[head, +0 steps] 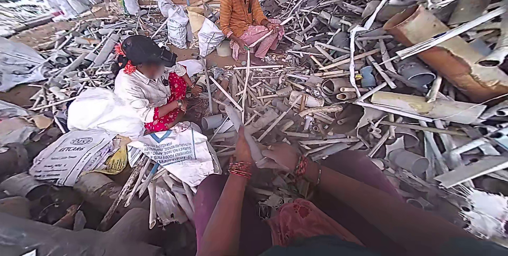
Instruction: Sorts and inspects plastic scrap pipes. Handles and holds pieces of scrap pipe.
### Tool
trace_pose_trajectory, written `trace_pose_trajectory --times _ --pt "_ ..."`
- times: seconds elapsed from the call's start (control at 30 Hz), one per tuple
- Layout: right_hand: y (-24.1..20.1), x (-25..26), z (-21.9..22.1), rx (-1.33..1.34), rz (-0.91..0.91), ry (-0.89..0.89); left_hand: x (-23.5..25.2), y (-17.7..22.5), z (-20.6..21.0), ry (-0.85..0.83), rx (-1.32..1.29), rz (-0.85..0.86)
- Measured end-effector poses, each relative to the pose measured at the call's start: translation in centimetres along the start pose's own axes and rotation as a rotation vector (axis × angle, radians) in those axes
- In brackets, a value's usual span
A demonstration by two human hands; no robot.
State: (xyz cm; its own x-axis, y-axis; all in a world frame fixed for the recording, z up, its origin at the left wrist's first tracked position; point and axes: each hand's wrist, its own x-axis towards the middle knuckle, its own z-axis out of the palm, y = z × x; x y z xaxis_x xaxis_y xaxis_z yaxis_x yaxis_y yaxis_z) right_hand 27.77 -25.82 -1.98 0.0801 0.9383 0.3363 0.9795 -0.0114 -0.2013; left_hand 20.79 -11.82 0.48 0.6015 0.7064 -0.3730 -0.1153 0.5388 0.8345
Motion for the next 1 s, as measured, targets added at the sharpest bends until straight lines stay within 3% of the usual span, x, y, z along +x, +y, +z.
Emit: trace_pose_trajectory --times 0.27,0.4,0.53,0.6,0.67,0.8,1.0 --pt "-2.8 2.2 1.9 -0.093 -0.056 0.138 0.0 2.7 -3.5 0.029 0.014 0.072" --pt "-4.6 2.3 0.6 -0.056 0.039 0.014 0.2 1.7 -5.3 -0.001 -0.006 0.031" --pt "-6.7 2.3 -1.2 0.061 0.263 -0.257 -1.5 1.0 -7.0 -0.082 -0.102 -0.135" --pt "-6.7 1.8 -0.7 0.178 0.333 -0.253 -2.4 1.7 -7.1 -0.058 -0.074 -0.172" --pt "-6.3 1.2 0.2 0.245 0.353 -0.269 -2.9 3.5 -7.4 0.025 -0.061 -0.101" --pt "-4.0 -1.0 2.2 0.33 0.44 -0.402 -3.6 7.0 -10.1 0.165 -0.312 0.059" --pt "-0.8 -2.2 1.7 0.566 0.616 -0.323 -11.8 10.6 -13.7 0.244 -0.499 0.169"
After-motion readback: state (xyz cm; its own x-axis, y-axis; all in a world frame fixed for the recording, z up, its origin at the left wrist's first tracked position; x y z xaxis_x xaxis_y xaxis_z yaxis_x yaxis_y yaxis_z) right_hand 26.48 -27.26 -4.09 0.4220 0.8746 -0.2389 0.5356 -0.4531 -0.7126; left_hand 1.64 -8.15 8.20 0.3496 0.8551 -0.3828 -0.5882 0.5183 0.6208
